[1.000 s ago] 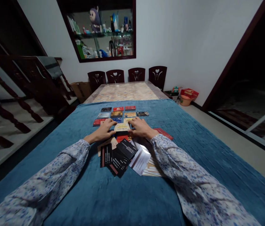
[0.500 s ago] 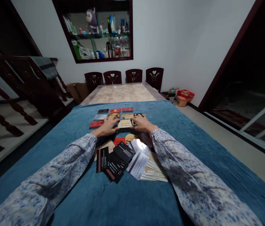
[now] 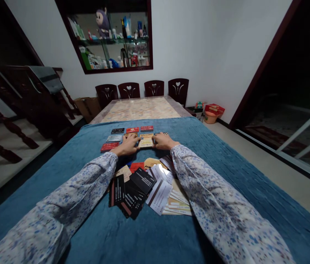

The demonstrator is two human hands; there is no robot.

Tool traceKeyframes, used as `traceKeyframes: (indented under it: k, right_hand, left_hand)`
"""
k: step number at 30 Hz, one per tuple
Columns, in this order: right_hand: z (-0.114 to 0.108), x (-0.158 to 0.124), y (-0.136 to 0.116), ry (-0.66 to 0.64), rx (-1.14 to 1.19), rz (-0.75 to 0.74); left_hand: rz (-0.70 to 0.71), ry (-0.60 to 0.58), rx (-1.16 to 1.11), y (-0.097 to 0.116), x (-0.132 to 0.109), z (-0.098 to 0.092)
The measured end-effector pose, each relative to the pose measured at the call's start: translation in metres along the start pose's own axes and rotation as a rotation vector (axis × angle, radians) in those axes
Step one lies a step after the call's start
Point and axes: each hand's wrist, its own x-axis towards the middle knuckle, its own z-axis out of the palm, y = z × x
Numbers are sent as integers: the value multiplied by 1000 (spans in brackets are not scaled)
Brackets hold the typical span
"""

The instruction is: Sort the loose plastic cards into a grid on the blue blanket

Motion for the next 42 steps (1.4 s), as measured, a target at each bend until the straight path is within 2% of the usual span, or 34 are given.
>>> traceKeyframes:
  k: [9, 19, 32, 42]
  right_hand:
    - [5, 15, 6, -62, -10, 1]
    - [5, 20, 5, -95, -10, -24]
    - [3, 25, 7, -126, 73, -40]
    - [2, 31, 4, -170, 96, 34]
  left_hand:
    - [-38, -104, 28, 3, 9, -1]
    - [-23, -115, 44, 0, 14, 2]
    - [2, -143, 82, 5, 11, -5]
    - [-34, -195, 91, 8, 15, -8]
